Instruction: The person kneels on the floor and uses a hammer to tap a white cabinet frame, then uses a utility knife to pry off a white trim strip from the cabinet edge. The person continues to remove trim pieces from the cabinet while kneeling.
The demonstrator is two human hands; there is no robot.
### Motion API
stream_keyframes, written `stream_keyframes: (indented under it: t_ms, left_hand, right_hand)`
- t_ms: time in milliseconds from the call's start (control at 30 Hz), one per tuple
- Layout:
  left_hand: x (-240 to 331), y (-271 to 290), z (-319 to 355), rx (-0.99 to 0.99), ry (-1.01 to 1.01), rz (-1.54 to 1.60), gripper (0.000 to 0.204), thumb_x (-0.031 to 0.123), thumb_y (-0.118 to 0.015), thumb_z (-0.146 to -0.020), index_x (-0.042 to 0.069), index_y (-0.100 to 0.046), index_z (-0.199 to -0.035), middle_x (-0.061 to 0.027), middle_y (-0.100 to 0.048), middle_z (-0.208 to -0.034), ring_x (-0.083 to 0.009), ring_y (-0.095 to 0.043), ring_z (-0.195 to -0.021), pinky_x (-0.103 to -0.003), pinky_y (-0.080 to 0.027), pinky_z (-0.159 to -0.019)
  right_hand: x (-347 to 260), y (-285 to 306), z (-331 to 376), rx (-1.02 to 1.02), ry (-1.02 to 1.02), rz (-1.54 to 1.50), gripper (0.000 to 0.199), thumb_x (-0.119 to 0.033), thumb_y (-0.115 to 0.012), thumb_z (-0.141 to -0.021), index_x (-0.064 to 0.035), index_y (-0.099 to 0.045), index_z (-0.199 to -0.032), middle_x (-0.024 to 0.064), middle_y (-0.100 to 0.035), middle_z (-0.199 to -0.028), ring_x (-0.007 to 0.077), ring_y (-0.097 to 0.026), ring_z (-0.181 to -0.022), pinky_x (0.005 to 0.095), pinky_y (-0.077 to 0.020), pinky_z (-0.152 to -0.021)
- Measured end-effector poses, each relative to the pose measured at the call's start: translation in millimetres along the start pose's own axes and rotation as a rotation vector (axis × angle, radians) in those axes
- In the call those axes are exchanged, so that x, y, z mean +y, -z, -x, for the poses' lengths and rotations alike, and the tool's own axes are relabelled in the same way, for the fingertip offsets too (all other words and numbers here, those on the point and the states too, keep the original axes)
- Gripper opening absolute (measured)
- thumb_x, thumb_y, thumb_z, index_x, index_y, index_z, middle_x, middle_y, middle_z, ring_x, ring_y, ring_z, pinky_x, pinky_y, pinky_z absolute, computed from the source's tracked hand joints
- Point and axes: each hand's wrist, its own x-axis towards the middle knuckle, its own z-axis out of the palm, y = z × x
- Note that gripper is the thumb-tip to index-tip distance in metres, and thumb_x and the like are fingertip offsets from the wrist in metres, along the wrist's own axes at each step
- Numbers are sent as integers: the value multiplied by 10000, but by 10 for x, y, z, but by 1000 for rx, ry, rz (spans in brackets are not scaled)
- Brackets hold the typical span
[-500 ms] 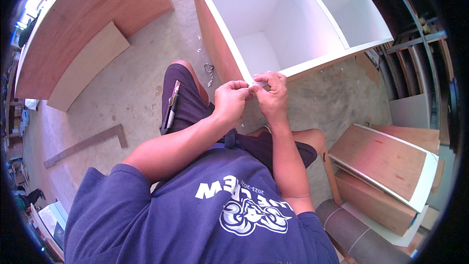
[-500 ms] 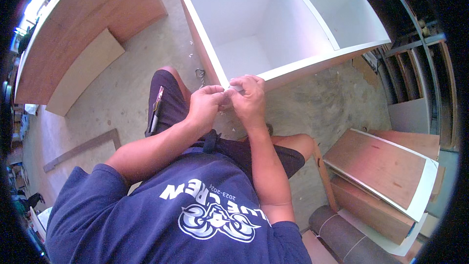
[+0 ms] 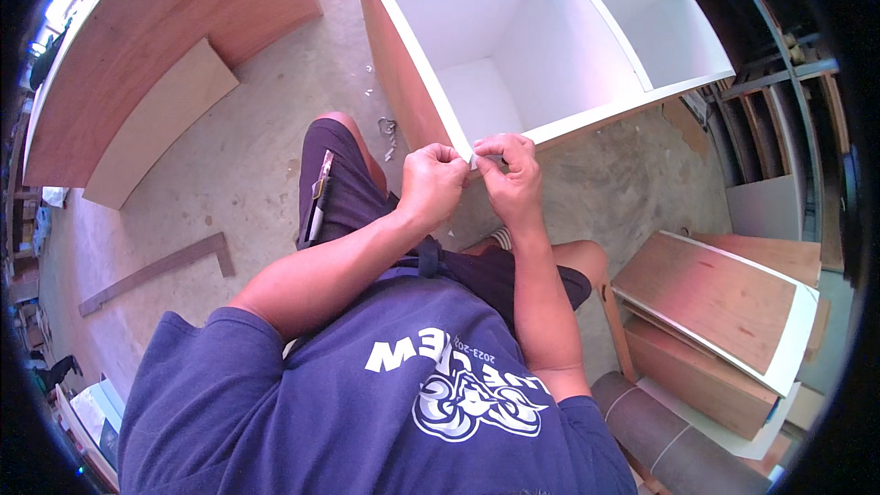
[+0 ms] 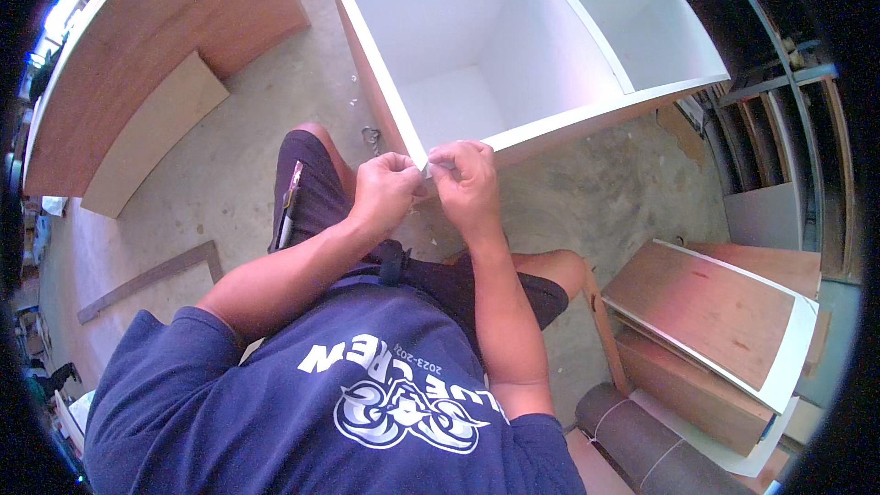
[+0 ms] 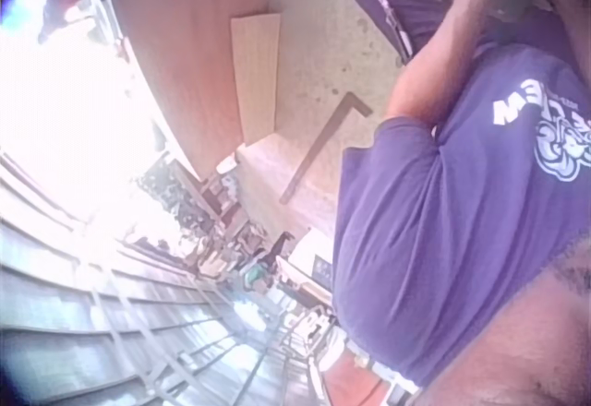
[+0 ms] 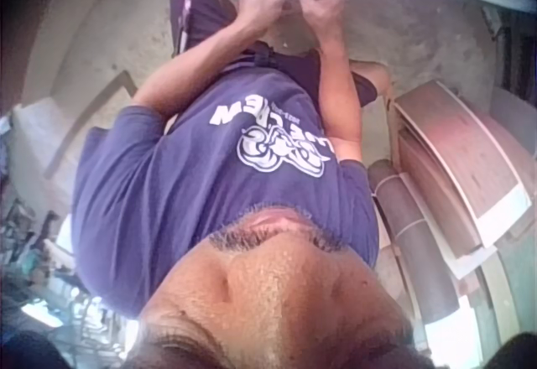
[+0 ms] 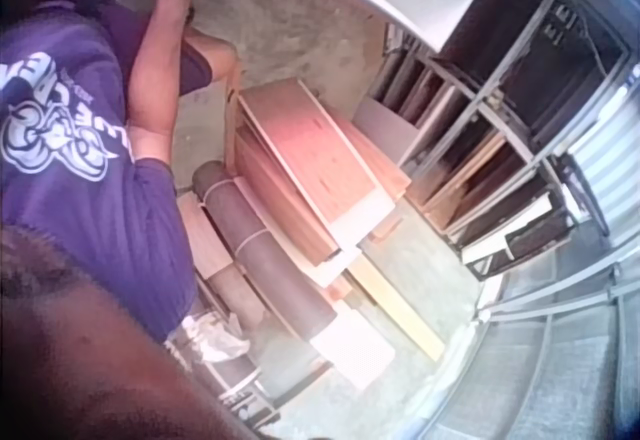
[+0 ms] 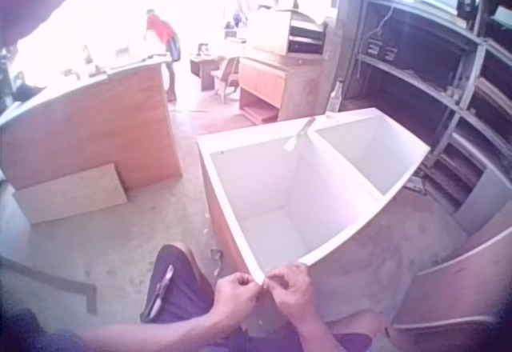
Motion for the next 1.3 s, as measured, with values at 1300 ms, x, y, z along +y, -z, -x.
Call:
stream_keyframes:
  t_ms: [1300]
  left_hand:
    - [-151,-140,250,17,-316,-2,105,78,-704,-865,-23,-676,-875,-62,-682,-776,-85,-616,-720,-267,-520,-668]
  right_hand:
    - [61,-113,-15,117,80,119,145,-182,-736,-841,-60,-669,-882,65,-672,-856,282,-568,-890,391,-459,-818]
